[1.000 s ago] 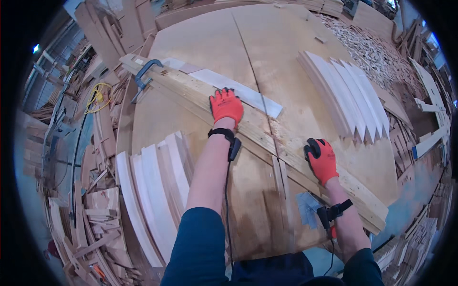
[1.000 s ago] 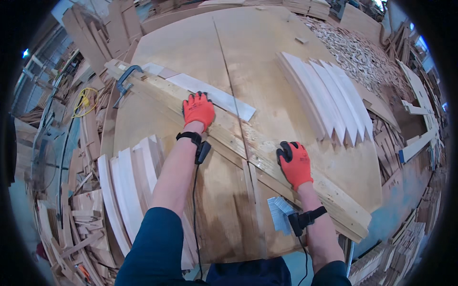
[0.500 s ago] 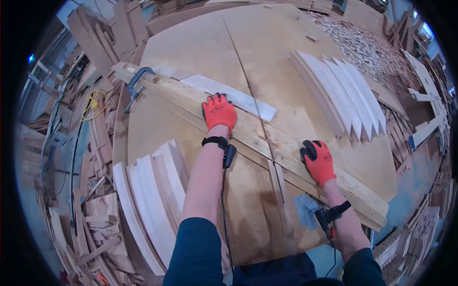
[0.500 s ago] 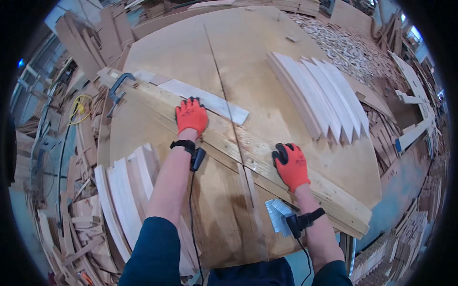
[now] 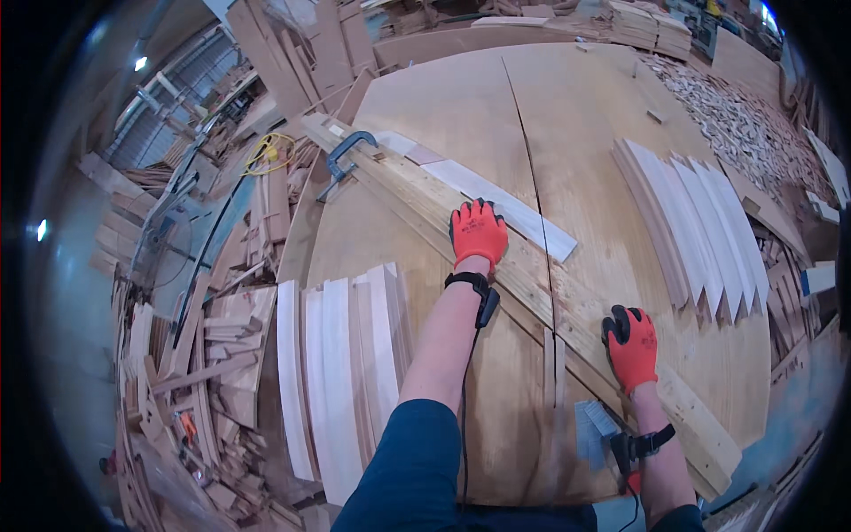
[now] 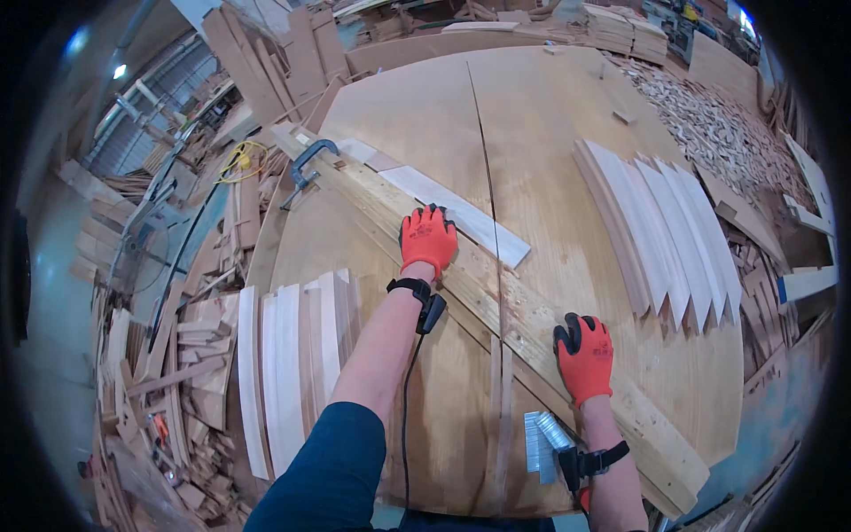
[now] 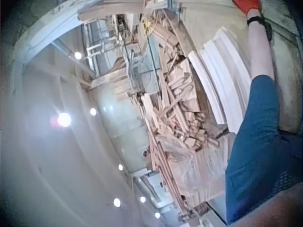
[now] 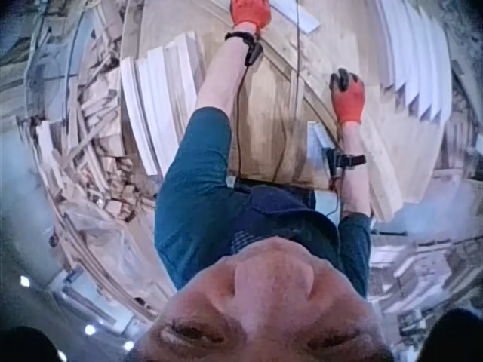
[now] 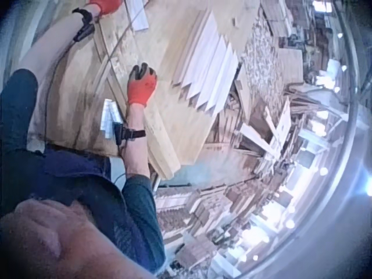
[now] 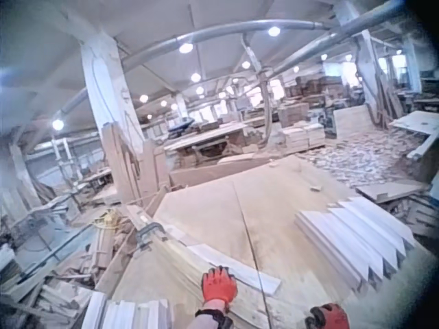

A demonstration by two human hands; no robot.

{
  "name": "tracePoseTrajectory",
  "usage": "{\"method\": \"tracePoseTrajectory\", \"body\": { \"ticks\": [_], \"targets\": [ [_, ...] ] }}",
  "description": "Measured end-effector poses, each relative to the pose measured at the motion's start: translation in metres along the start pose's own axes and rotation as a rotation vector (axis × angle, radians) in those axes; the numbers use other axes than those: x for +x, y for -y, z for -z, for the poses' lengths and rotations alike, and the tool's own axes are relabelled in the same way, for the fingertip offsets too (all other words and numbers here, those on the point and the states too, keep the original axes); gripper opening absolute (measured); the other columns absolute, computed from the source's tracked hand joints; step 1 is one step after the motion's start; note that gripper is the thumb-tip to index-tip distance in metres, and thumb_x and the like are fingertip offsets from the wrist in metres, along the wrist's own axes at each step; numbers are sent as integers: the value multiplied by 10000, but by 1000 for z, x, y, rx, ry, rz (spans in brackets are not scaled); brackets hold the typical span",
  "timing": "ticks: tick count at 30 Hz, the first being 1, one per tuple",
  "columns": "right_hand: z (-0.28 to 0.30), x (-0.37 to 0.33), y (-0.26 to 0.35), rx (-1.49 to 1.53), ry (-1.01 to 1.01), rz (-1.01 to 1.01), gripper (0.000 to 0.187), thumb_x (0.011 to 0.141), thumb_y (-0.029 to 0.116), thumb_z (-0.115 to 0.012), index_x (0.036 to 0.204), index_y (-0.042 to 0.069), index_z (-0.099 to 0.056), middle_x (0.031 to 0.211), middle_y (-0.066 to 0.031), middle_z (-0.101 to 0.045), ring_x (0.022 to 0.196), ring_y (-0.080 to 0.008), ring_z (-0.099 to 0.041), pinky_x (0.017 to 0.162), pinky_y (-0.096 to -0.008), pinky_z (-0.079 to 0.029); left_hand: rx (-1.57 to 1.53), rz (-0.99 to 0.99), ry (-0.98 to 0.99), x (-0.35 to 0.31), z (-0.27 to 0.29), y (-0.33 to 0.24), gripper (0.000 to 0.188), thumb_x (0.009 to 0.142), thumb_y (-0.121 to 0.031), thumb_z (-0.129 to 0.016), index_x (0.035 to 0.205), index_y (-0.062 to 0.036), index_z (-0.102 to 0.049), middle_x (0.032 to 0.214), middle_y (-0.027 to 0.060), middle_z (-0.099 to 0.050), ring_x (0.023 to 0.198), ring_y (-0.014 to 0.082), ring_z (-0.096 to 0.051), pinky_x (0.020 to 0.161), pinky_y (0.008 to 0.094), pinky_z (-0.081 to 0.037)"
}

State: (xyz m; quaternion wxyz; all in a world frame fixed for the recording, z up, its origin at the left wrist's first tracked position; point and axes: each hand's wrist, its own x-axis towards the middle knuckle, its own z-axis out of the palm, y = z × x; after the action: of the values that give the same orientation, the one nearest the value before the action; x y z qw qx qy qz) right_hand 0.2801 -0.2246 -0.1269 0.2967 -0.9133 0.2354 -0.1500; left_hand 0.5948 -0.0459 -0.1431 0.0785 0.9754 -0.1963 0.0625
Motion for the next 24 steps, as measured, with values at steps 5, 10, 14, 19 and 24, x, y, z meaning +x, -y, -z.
{"method": "tracePoseTrajectory", "body": {
  "ticks": [5, 10, 14, 19, 24],
  "targets": [
    [13, -54, 2, 10, 3, 30, 348, 853, 252, -721, 1137, 54, -681, 1135, -179, -627, 1083, -379, -576, 942, -472, -472, -148, 53, -181, -60, 24, 8, 413, 905, -296, -597, 1236, -57, -657, 1229, 174, -652, 1204, 344, -566, 1082, 444, -405],
    [5, -66, 14, 34, -50, 130, 443, 857, 310, -729, 1201, 44, -650, 1170, -186, -626, 1128, -380, -564, 971, -476, -460, -207, 58, -323, -123, 22, 17, 353, 873, -263, -626, 1158, -59, -666, 1166, 147, -661, 1159, 319, -579, 1083, 442, -392],
    [-25, -25, 40, -225, -149, 229, 500, 842, 344, -747, 1219, 37, -626, 1190, -194, -624, 1151, -372, -564, 989, -470, -456, -243, 59, -288, -155, 37, 2, 348, 860, -261, -639, 1144, -64, -678, 1157, 128, -668, 1161, 315, -578, 1090, 438, -390],
    [-21, -31, 38, -143, 96, 62, 454, 796, 351, -794, 1079, 22, -658, 1156, -181, -651, 1139, -366, -584, 939, -475, -483, -345, 63, -308, -191, 52, -11, 342, 854, -269, -641, 1125, -66, -687, 1134, 126, -673, 1150, 309, -576, 1089, 439, -388],
    [47, -53, 37, 281, 431, 120, 259, 755, 163, -796, 924, 18, -663, 827, -131, -661, 796, -195, -641, 756, -359, -515, -323, 88, -339, -220, 51, -13, 320, 844, -272, -653, 1090, -72, -692, 1094, 133, -673, 1106, 312, -586, 1073, 443, -390]
  ]
}}
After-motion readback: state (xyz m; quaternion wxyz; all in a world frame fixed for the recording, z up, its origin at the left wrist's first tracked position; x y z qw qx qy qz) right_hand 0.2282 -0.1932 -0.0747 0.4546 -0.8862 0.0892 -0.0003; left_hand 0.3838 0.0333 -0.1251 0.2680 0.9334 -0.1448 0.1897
